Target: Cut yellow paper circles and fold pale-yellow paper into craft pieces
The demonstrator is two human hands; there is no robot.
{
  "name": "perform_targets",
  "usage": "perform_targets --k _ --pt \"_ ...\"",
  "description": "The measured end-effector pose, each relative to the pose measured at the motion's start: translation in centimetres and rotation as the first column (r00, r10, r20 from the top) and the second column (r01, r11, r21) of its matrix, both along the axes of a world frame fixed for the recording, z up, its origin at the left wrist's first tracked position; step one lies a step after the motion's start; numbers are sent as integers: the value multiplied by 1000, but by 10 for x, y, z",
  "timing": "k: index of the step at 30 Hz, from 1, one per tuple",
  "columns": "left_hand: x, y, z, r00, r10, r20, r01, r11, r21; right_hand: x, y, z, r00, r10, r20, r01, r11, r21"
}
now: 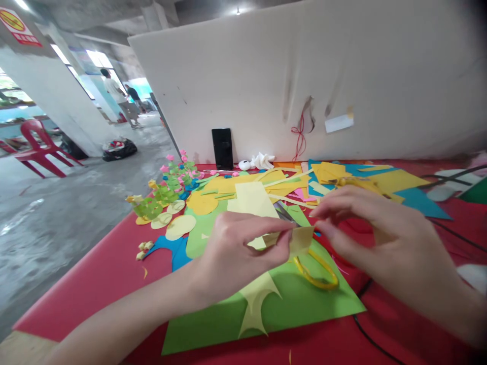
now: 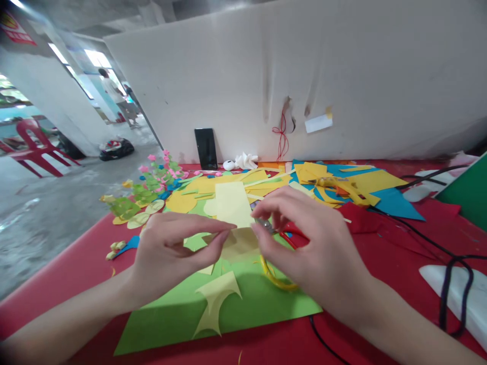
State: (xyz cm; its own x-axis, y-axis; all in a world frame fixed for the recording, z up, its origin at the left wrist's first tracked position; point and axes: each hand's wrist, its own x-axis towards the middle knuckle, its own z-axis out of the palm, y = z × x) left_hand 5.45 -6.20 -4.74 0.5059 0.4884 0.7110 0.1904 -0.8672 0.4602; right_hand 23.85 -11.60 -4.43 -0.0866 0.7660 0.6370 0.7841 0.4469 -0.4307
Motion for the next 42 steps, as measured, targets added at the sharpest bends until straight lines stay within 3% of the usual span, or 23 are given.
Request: perform_targets --k 3,5,9,13,16,18,21,24,28,31,36,42 --pt "2 -1 -1 999 -11 -35 11 1000 -4 -8 -2 -3 994 108 29 -108 994 -2" --pt "1 0 -1 999 -2 -50 0 999 -35 -10 -4 -4 994 92 64 -95 994 48" --pt "-5 11 0 996 51 -73 -57 995 -79 -5 -5 0 993 -29 112 12 989 145" --pt "-8 30 1 990 125 -63 -136 965 -223 6 -7 6 987 -143 -67 149 984 101" --pt "-5 36 1 1000 -9 14 15 884 -467 11 -6 9 951 -178 -254 179 984 -18" --pt "-1 32 -1 986 -167 15 144 800 -582 12 -4 10 925 -155 -346 117 985 -131" --pt "6 21 -4 948 -316 -46 199 695 -691 8 1 9 902 -111 -418 4 969 -249" --pt "10 12 -9 946 -323 -17 206 643 -738 3 5 6 903 -105 -416 -40 944 -327" --pt "11 9 -13 970 -242 -11 141 602 -786 -2 5 1 899 -69 -433 -89 938 -336" --pt "11 10 -14 976 -216 -25 97 533 -841 -2 5 1 902 -98 -420 -53 942 -333" --pt "11 9 -14 962 -269 41 154 411 -899 2 6 5 879 -177 -443 27 946 -324" --pt "11 10 -16 972 -236 18 131 471 -872 4 8 4 892 -165 -421 9 938 -348"
